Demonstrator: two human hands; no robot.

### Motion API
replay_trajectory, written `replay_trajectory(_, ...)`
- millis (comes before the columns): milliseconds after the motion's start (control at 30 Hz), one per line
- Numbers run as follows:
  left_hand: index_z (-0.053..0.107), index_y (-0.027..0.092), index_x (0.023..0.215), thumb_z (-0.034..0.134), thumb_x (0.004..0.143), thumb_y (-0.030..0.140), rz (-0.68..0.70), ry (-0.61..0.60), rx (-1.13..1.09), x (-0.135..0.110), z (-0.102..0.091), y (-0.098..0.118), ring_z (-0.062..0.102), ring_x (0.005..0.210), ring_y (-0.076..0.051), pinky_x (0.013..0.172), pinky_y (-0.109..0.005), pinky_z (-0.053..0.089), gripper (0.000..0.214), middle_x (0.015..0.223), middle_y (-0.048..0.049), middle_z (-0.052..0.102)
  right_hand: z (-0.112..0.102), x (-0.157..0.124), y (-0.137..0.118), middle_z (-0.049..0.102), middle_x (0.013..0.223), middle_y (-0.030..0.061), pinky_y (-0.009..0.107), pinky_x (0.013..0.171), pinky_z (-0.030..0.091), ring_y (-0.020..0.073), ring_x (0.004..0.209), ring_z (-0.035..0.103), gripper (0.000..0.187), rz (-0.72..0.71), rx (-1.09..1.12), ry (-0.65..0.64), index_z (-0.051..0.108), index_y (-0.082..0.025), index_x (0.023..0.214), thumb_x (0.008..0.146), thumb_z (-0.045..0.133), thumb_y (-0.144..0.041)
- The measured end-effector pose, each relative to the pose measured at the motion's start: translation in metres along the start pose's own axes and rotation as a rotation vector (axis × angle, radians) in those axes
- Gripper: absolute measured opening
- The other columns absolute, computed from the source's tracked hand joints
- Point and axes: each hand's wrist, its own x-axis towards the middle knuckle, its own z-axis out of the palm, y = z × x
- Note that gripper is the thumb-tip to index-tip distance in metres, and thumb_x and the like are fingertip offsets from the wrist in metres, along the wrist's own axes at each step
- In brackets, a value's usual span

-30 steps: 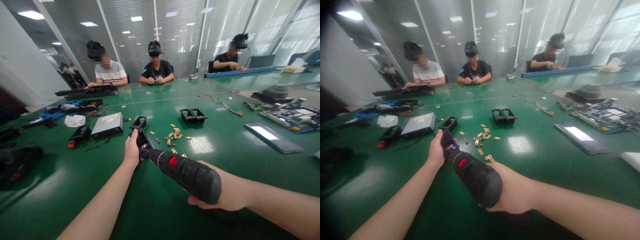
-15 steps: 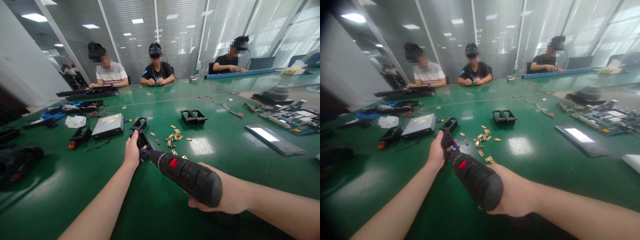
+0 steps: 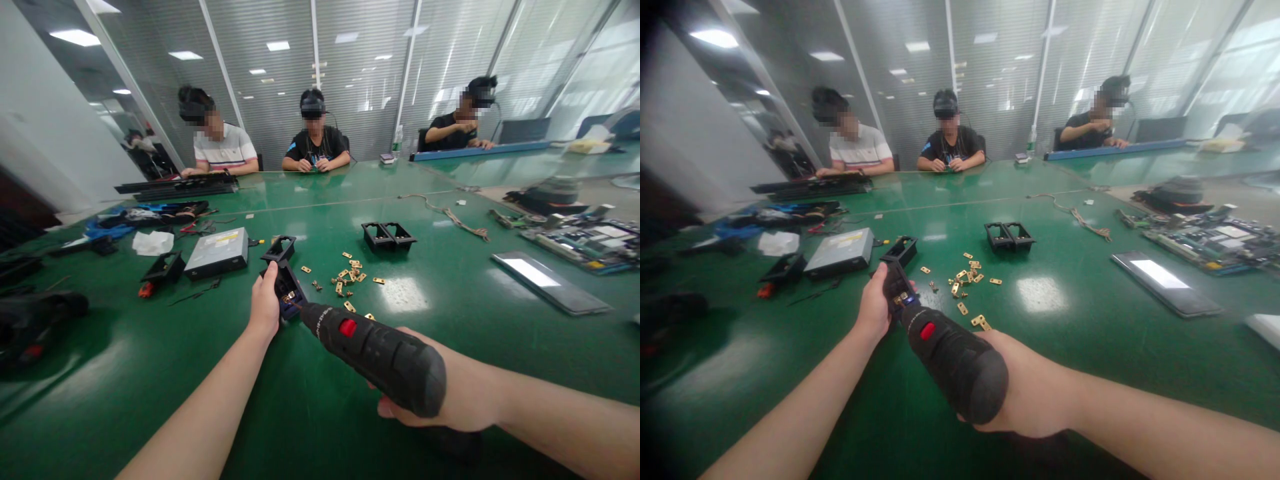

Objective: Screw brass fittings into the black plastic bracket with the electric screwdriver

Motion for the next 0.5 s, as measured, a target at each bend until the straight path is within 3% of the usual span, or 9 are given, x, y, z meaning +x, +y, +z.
replay_trajectory(233, 0.083, 0.019, 0.115, 0.098, 0.095, 0.081, -0.003, 0.001, -0.006, 0.0, 0.0, 0.0, 0.093, 0.102, -0.036, 0.088, -0.043, 0.076, 0.067, 0.104, -0.0143, 0.091, -0.002, -0.002, 0.005, 0.085, 0.095, 0.0003, 0.034, 0.079, 0.065, 0.023, 0.088, 0.08, 0.044, -0.016, -0.055, 0.024, 0.077, -0.025, 0.101, 0.076, 0.113, -0.024)
replay_trajectory(500, 0.083, 0.019, 0.118, 0.098, 0.096, 0.082, -0.014, 0.004, -0.005, 0.0, 0.0, 0.002, 0.094, 0.105, -0.038, 0.084, -0.043, 0.077, 0.068, 0.105, -0.0158, 0.092, -0.005, 0.003, 0.023, 0.085, 0.097, 0.001, 0.033, 0.078, 0.064, 0.0226, 0.089, 0.078, 0.041, -0.026, -0.056, -0.019, 0.079, -0.024, 0.104, 0.075, 0.108, -0.021)
